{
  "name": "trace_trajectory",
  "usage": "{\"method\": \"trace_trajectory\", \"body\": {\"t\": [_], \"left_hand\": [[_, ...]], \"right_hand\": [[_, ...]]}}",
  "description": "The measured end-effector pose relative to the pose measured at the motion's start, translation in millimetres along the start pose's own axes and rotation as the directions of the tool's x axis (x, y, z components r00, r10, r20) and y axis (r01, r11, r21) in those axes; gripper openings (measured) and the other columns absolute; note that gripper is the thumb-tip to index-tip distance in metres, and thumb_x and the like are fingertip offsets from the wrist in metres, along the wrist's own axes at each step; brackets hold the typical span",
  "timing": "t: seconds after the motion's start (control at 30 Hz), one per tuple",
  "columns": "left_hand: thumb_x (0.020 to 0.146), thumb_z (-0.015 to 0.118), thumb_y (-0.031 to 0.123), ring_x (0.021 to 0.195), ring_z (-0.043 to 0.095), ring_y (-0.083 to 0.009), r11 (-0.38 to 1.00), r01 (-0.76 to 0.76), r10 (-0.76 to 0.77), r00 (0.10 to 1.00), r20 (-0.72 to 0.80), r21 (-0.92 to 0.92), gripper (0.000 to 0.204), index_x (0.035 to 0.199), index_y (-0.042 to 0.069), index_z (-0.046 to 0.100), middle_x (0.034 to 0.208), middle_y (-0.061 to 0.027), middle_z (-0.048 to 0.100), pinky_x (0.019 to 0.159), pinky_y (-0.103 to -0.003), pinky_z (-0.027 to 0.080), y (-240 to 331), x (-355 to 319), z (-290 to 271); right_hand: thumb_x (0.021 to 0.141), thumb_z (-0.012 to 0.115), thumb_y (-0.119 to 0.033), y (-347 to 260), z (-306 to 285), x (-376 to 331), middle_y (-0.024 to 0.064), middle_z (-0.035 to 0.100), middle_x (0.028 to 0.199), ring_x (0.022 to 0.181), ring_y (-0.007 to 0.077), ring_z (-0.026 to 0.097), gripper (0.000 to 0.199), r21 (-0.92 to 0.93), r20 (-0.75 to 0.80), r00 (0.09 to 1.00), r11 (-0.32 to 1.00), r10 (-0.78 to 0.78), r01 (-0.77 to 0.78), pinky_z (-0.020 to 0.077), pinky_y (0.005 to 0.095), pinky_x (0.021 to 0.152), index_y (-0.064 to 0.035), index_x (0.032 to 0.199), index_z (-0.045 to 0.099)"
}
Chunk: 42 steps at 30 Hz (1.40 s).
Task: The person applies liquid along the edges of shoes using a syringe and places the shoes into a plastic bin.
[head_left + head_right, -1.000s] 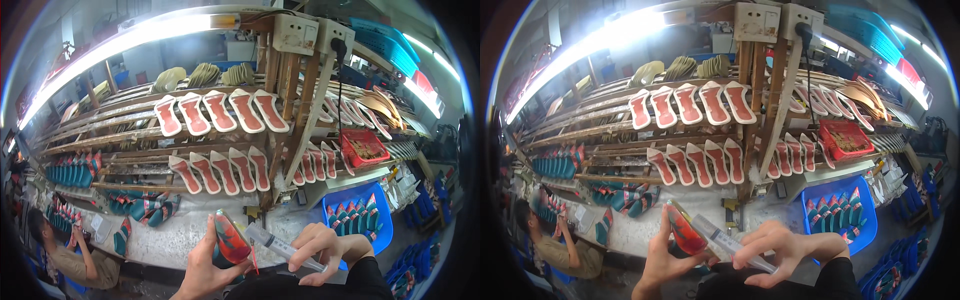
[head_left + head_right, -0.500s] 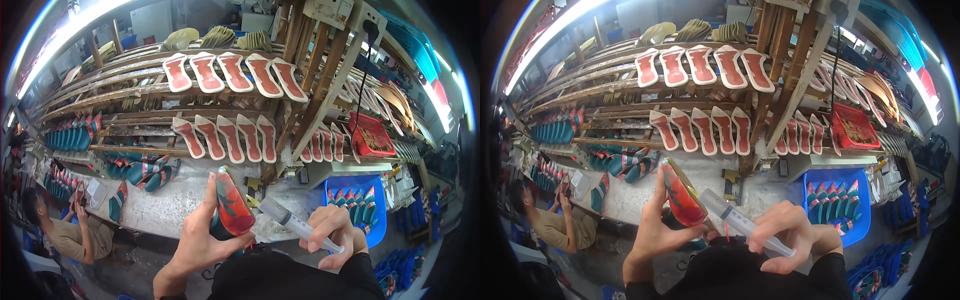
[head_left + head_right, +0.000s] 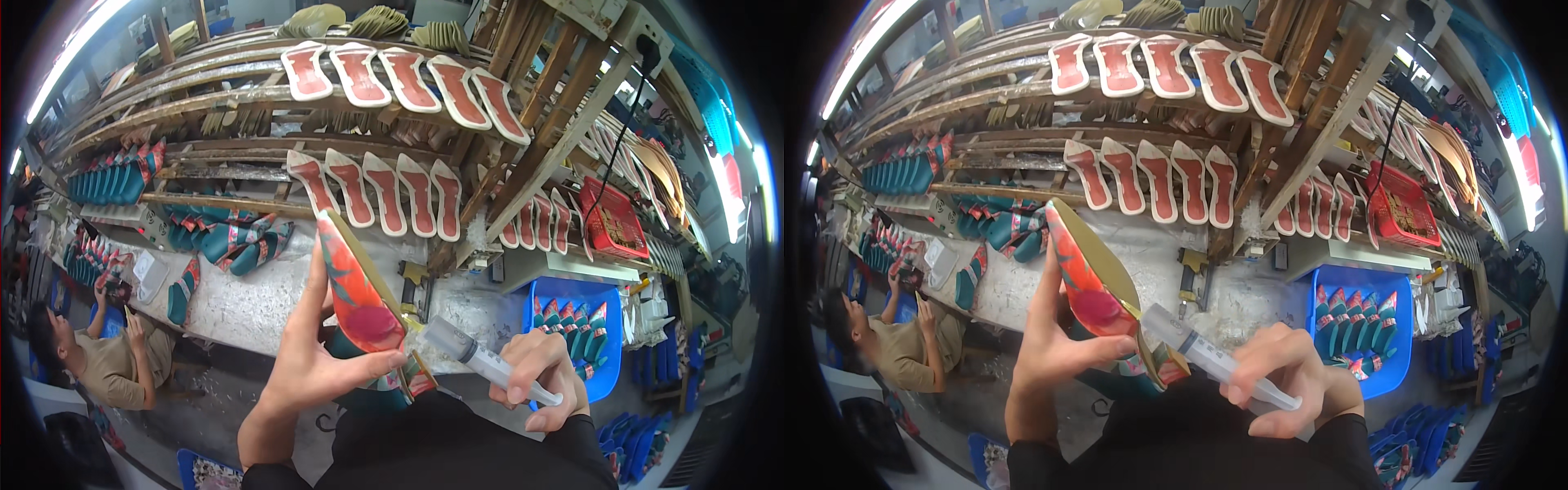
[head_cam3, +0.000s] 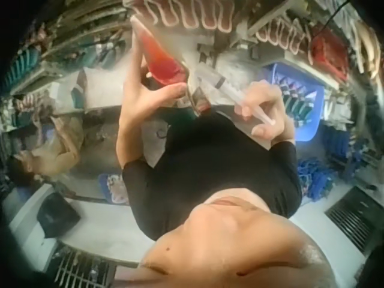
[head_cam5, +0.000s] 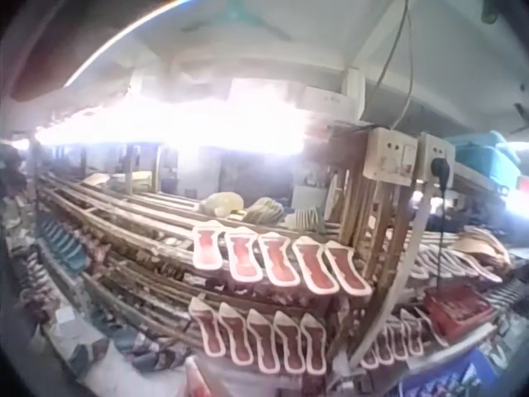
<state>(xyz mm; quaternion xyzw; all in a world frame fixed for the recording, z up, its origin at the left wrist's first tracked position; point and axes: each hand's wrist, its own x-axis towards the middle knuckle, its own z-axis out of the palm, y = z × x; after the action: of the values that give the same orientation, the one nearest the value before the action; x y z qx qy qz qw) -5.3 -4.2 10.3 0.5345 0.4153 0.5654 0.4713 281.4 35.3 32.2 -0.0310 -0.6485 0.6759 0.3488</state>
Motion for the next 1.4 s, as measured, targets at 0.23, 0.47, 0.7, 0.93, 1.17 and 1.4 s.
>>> {"method": "trace_trajectory", "body": {"t": [0.23, 0.47, 0.7, 0.93, 1.17, 1.4], "left_hand": [[0.071, 0.09, 0.009, 0.129, 0.054, -0.0263, 0.974, 0.04, -0.037, 0.999, 0.02, -0.223, 0.122, 0.16, 0.001, 0.008, 0.144, -0.0175, 0.05, 0.108, -0.039, 0.044, -2, 3, -9], [0.071, 0.09, 0.011, 0.129, 0.05, -0.0237, 0.923, 0.084, -0.099, 0.995, -0.021, -0.375, 0.117, 0.159, -0.001, 0.014, 0.14, -0.0149, 0.049, 0.11, -0.037, 0.04, -7, 1, -13], [0.071, 0.087, 0.018, 0.125, 0.053, -0.0237, 0.901, 0.114, -0.163, 0.983, -0.083, -0.419, 0.107, 0.155, -0.002, 0.024, 0.135, -0.0137, 0.052, 0.109, -0.036, 0.04, -7, -2, -16], [0.072, 0.085, 0.016, 0.122, 0.055, -0.0234, 0.896, 0.055, -0.151, 0.971, -0.187, -0.441, 0.099, 0.152, -0.001, 0.029, 0.13, -0.0124, 0.055, 0.108, -0.036, 0.04, -8, -3, -20], [0.074, 0.081, 0.014, 0.119, 0.057, -0.0227, 0.902, 0.013, -0.114, 0.971, -0.21, -0.431, 0.092, 0.15, 0.001, 0.032, 0.126, -0.0116, 0.057, 0.106, -0.036, 0.041, -7, -3, -29], [0.072, 0.081, 0.015, 0.116, 0.058, -0.0228, 0.901, 0.058, -0.174, 0.956, -0.236, -0.43, 0.091, 0.149, 0.001, 0.032, 0.123, -0.0119, 0.057, 0.105, -0.036, 0.042, -2, -9, -35]], "right_hand": [[0.071, 0.084, -0.012, 7, 4, 2, 0.0163, 0.068, 0.075, 0.057, 0.022, 0.064, 0.035, 0.063, -0.018, 0.999, 0.997, 0.034, -0.033, 0.048, 0.0302, 0.052, 0.0019, 0.1, 0.07], [0.07, 0.083, -0.012, 10, 10, 1, 0.0153, 0.067, 0.072, 0.057, 0.0226, 0.064, 0.034, 0.062, -0.035, 0.998, 0.997, 0.046, -0.043, 0.0483, 0.0308, 0.053, 0.0013, 0.099, 0.07], [0.07, 0.084, -0.012, 13, 17, 3, 0.0144, 0.066, 0.07, 0.057, 0.0221, 0.064, 0.033, 0.063, -0.063, 0.996, 0.996, 0.068, -0.064, 0.0487, 0.0306, 0.053, 0.0014, 0.098, 0.07], [0.072, 0.084, -0.012, 17, 19, 3, 0.0151, 0.067, 0.071, 0.056, 0.0206, 0.064, 0.034, 0.053, -0.052, 0.992, 0.992, 0.119, -0.116, 0.0479, 0.0294, 0.053, 0.0021, 0.099, 0.069], [0.073, 0.084, -0.013, 22, 25, 3, 0.0158, 0.067, 0.074, 0.058, 0.0201, 0.064, 0.034, 0.081, -0.044, 0.988, 0.986, 0.149, -0.145, 0.0476, 0.0288, 0.053, 0.0015, 0.1, 0.069], [0.075, 0.083, -0.015, 22, 32, 4, 0.0162, 0.067, 0.077, 0.058, 0.02, 0.064, 0.034, 0.087, -0.047, 0.987, 0.985, 0.153, -0.149, 0.0477, 0.0287, 0.053, 0.0022, 0.101, 0.069]]}}
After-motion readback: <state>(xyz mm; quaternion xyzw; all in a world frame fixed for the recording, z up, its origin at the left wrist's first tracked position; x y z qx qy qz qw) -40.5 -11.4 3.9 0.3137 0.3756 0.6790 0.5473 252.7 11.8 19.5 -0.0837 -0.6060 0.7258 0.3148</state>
